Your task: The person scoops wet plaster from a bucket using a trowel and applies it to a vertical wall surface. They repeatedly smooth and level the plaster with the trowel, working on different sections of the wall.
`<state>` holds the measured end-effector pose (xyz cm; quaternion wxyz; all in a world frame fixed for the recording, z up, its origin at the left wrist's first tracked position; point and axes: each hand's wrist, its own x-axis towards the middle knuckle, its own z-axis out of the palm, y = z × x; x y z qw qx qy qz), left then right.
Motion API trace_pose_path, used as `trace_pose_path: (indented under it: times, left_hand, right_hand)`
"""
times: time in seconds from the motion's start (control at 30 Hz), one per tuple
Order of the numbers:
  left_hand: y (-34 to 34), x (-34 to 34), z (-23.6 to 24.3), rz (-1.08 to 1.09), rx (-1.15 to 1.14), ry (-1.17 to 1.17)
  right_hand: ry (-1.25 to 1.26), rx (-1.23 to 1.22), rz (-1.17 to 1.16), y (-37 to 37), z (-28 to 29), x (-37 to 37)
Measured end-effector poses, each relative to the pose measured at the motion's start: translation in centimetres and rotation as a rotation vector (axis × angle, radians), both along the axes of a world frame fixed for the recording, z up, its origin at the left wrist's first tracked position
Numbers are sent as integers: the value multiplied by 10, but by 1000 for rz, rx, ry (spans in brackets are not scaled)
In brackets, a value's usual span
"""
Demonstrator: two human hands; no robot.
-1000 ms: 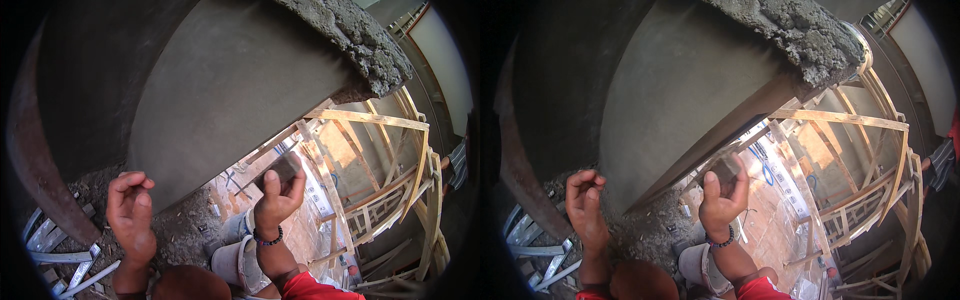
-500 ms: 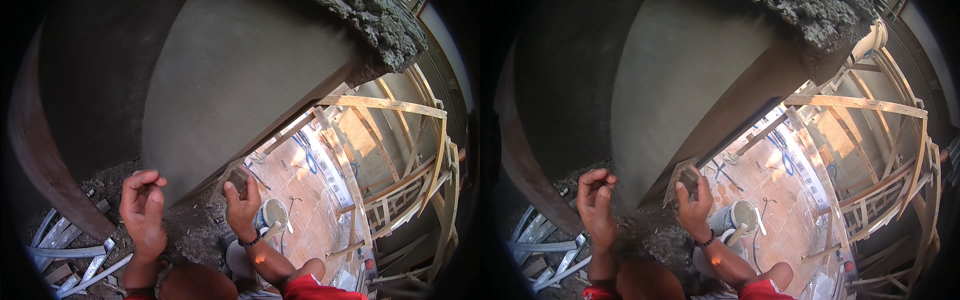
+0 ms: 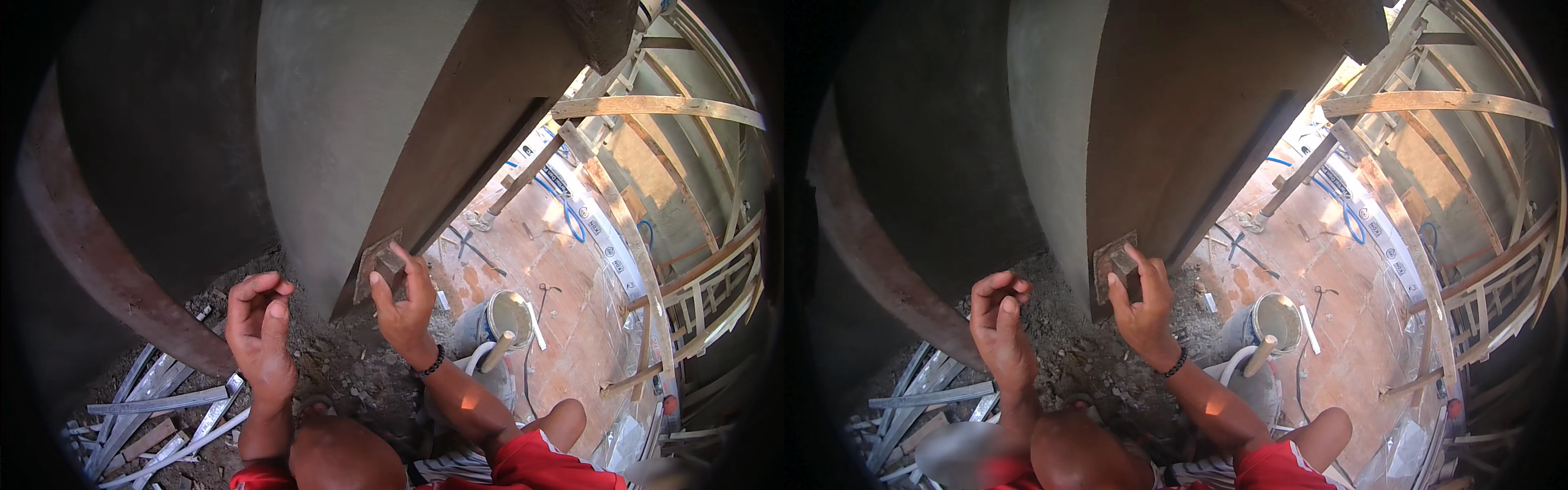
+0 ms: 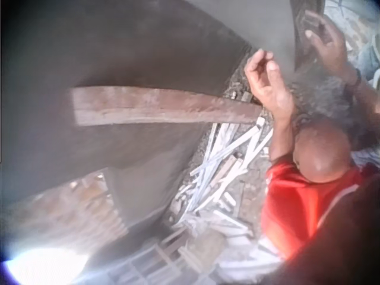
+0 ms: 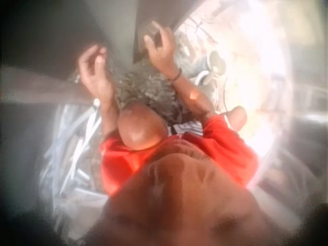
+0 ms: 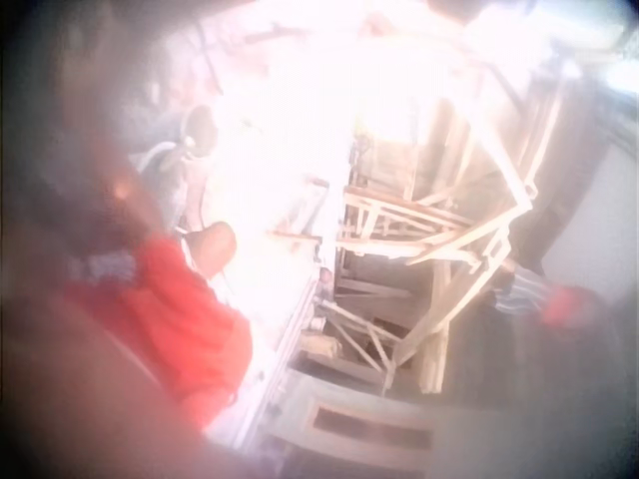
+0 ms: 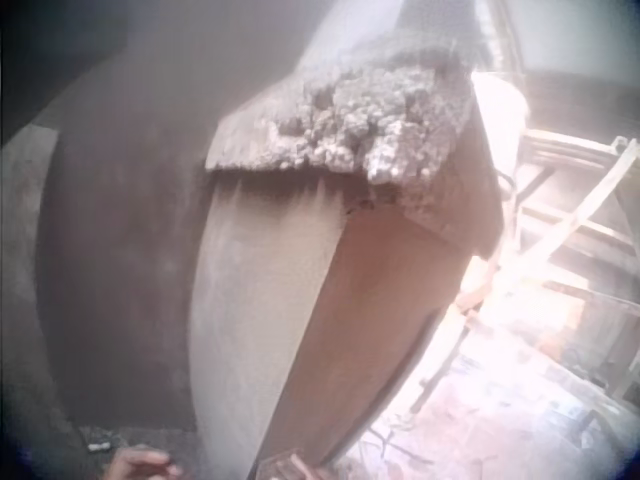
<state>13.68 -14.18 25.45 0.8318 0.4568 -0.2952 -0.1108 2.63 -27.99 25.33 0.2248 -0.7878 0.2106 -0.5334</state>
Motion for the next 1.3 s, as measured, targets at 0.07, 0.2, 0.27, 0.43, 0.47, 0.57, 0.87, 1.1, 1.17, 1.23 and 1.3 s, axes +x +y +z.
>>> trace_pose_path:
  times: [0.07, 0.2, 0.27, 0.43, 0.47, 0.57, 0.87, 1.1, 1.17, 1.23, 1.3]
  left_hand:
    - [0, -3, 1, -3, 14, -13]
    - [-1, -9, 4, 7, 35, -32]
    - [-3, -11, 4, -1, 32, -37]
    - [-6, -8, -4, -37, 35, 6]
    - [-5, -6, -7, -32, 37, -5]
    - [-3, 2, -15, -14, 27, -11]
    - [-16, 8, -23, -65, -46, 60]
    - [-12, 17, -33, -52, -48, 100]
    - [-12, 20, -35, -48, -40, 130]
    - [-16, 20, -37, -47, -40, 121]
    - [-20, 19, -36, -59, -43, 112]
  right_hand:
    - [-100, 147, -1, -9, 8, -15]
    - [-471, 147, 143, -31, 85, -17]
    - [-485, 84, 207, -32, 113, -5]
    - [-336, -76, 74, -16, 69, 36]
    - [-256, -60, 59, -12, 52, 32]
    - [-151, 0, 28, -12, 15, 14]
    - [-125, -445, 20, -18, 102, 1]
    - [52, -174, -44, -38, 20, -6]
    - [17, -153, -106, -37, 27, -21]
    - [-220, -104, -27, -32, 61, -25]
    - [-308, -210, 70, -24, 107, -17]
